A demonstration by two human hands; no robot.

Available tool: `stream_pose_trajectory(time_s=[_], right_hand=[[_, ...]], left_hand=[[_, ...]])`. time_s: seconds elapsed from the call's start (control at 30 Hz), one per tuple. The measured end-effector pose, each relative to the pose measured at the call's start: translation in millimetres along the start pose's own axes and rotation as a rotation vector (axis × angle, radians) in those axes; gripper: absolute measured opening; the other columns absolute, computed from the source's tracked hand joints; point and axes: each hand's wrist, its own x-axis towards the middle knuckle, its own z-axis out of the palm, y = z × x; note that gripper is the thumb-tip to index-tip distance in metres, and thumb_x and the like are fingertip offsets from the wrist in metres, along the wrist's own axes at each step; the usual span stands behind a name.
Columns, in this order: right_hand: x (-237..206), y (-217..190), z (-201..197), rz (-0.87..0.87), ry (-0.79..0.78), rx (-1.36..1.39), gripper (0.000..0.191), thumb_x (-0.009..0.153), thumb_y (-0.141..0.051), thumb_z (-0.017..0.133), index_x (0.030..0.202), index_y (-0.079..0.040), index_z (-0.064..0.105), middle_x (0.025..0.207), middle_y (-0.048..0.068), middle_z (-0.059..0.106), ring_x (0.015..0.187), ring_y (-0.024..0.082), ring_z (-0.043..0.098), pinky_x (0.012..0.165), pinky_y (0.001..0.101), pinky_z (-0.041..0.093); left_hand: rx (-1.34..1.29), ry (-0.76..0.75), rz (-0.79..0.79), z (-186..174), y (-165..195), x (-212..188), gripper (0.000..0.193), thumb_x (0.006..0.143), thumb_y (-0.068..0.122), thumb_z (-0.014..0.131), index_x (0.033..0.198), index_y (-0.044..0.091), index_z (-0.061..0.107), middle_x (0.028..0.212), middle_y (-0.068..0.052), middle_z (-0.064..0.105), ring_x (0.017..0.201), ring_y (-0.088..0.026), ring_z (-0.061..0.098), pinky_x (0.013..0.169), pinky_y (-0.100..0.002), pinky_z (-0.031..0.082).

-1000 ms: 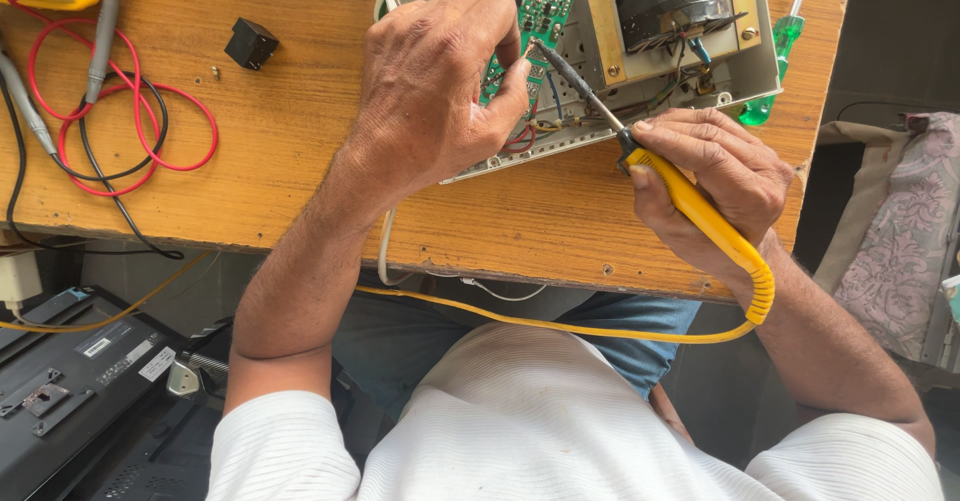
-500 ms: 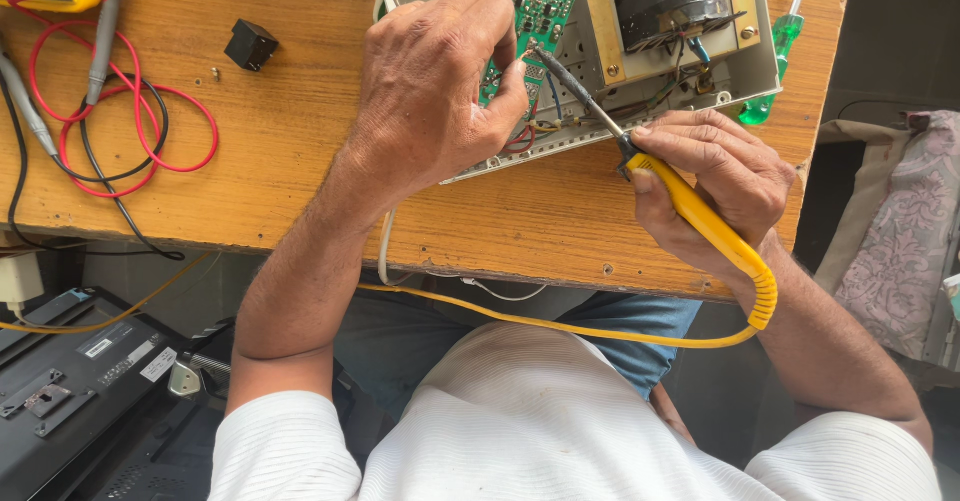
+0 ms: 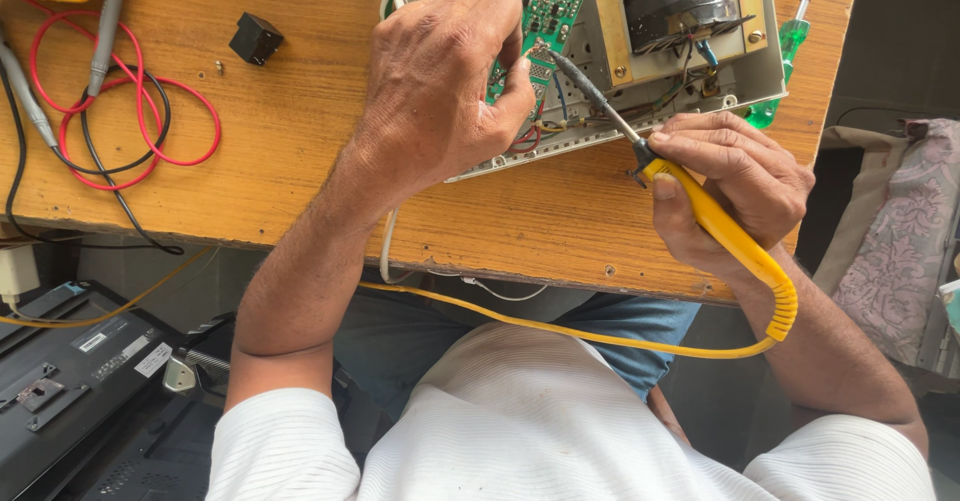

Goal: The person uses a soldering iron to work on a green circuit board inside an open electronic device. They repeatedly apply the soldering iron to various points on the board while holding it steady with the other hand. The device remains open on the workbench throughout the clip.

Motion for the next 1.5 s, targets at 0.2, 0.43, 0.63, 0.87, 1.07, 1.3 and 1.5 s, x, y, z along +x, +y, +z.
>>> stream_pose_trajectory(time_s=[0.2, 0.43, 0.63, 0.87, 1.07, 1.3, 1.5], right_hand=[[2.4, -0.7, 1.1, -0.007, -0.018, -0.029, 0.014, 0.093, -0.005, 0.071, 0.103, 0.004, 0.068, 0.087, 0.017, 0.072, 0.09, 0.032, 0.075, 0.082, 0.039, 0.061], [-1.4, 2.3, 1.6, 0.008, -0.015, -0.037, 0.014, 0.094, -0.006, 0.071, 0.105, 0.004, 0.069, 0.089, 0.018, 0.072, 0.089, 0.03, 0.075, 0.081, 0.0374, 0.06], [-2.0, 4.9, 3.2, 0.02, -0.024, -0.031, 0.016, 0.1, -0.009, 0.074, 0.111, 0.002, 0.071, 0.096, 0.016, 0.073, 0.089, 0.027, 0.076, 0.08, 0.0331, 0.06], [-3.1, 1.8, 4.8, 0.022, -0.029, -0.064, 0.015, 0.098, -0.008, 0.074, 0.107, 0.003, 0.07, 0.095, 0.018, 0.073, 0.09, 0.029, 0.075, 0.08, 0.0357, 0.06], [-11.3, 8.3, 3.5, 0.059, -0.056, -0.027, 0.017, 0.106, -0.01, 0.075, 0.117, 0.001, 0.071, 0.098, 0.015, 0.074, 0.091, 0.024, 0.076, 0.08, 0.0293, 0.06], [-13.8, 10.5, 3.5, 0.071, -0.071, -0.007, 0.019, 0.107, -0.011, 0.076, 0.12, 0.001, 0.07, 0.097, 0.015, 0.074, 0.091, 0.024, 0.076, 0.08, 0.0288, 0.06], [-12.9, 11.4, 3.6, 0.062, -0.077, -0.012, 0.018, 0.108, -0.013, 0.076, 0.12, 0.001, 0.071, 0.096, 0.015, 0.074, 0.091, 0.023, 0.076, 0.079, 0.0285, 0.06]], left_hand=[[0.014, 0.001, 0.015, 2.7, -1.6, -0.2, 0.021, 0.092, 0.01, 0.077, 0.089, 0.008, 0.056, 0.102, -0.007, 0.058, 0.075, -0.023, 0.064, 0.069, -0.043, 0.048], [0.004, 0.003, -0.006, 4.4, -1.5, 0.4, 0.019, 0.096, 0.009, 0.075, 0.093, 0.007, 0.056, 0.093, -0.008, 0.057, 0.072, -0.024, 0.062, 0.067, -0.044, 0.048], [-0.007, 0.021, -0.003, 4.8, -1.5, 0.9, 0.019, 0.095, 0.008, 0.072, 0.097, 0.006, 0.053, 0.091, -0.009, 0.056, 0.074, -0.026, 0.063, 0.067, -0.044, 0.048], [-0.028, 0.02, -0.012, 4.3, -1.4, -0.7, 0.019, 0.096, 0.007, 0.072, 0.096, 0.006, 0.053, 0.089, -0.009, 0.057, 0.071, -0.025, 0.063, 0.067, -0.044, 0.048], [-0.025, 0.013, -0.022, 2.8, -0.7, -0.3, 0.019, 0.099, 0.008, 0.072, 0.097, 0.005, 0.053, 0.088, -0.01, 0.059, 0.076, -0.03, 0.064, 0.068, -0.046, 0.048], [-0.014, 0.008, -0.035, 2.9, 0.0, 0.0, 0.02, 0.104, 0.012, 0.073, 0.096, 0.006, 0.055, 0.085, -0.009, 0.061, 0.075, -0.028, 0.064, 0.068, -0.046, 0.048], [-0.034, -0.006, -0.067, 3.2, 1.5, 0.2, 0.019, 0.106, 0.014, 0.072, 0.096, 0.007, 0.057, 0.085, -0.007, 0.062, 0.073, -0.026, 0.064, 0.067, -0.045, 0.047]])
